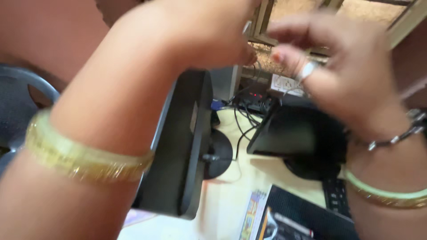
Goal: The person repeatedly plugs and unplugs power and data cables into a wall socket, power strip, and computer tower. They also briefly interact with a computer monitor and mouse on a cluttered desk.
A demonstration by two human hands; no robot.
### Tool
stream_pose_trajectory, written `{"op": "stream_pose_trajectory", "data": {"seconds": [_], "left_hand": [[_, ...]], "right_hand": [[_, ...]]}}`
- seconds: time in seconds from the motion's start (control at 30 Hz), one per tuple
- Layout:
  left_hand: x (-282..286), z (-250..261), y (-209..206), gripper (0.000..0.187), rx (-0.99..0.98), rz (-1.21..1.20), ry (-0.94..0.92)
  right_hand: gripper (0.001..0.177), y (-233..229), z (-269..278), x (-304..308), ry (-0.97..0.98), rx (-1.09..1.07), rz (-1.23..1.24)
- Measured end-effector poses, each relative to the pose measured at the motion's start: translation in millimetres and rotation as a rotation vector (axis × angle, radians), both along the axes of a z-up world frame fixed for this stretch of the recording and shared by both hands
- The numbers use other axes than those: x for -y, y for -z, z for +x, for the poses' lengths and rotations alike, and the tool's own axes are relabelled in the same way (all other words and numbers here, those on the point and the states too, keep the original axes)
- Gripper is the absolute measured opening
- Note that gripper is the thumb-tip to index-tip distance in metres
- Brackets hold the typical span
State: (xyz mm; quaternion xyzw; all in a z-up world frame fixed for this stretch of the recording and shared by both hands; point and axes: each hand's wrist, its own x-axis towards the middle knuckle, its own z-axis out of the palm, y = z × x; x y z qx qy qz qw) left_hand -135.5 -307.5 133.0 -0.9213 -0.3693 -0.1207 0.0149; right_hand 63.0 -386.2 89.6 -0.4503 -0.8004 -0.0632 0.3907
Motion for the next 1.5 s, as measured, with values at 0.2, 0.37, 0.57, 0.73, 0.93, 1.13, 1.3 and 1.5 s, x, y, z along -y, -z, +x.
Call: {"op": "stream_pose_trajectory", "data": {"seconds": [0.2,0.37,0.57,0.73,0.93,1.13,1.3,1.5], "left_hand": [[86,-126,50,0.069,0.586,0.246,0.427],[97,-196,155,0.064,1.092,-0.199,0.326],[94,-188,357,0.062,1.457,-0.878,-0.298],[124,-134,458,0.063,1.479,-1.414,-0.537],[123,-88,459,0.069,1.557,-1.622,-0.474],[100,-83,462,0.076,1.524,-1.769,-0.409],[73,-82,466,0.084,1.518,-1.882,-0.339],[49,-59,473,0.082,1.541,-1.877,-0.46]], "right_hand": [[0.024,118,-46,28,0.028,-0.055,-0.295],[0.038,227,-76,16,0.219,-0.107,-0.536],[0.05,298,-75,12,0.349,-0.04,-0.546],[0.053,308,-75,15,0.34,-0.009,-0.499],[0.046,297,-74,8,0.381,0.085,-0.594],[0.037,306,-57,-12,0.229,0.034,-0.519],[0.035,308,-58,-20,0.256,0.153,-0.54],[0.033,297,-60,-25,0.175,0.236,-0.519]]}}
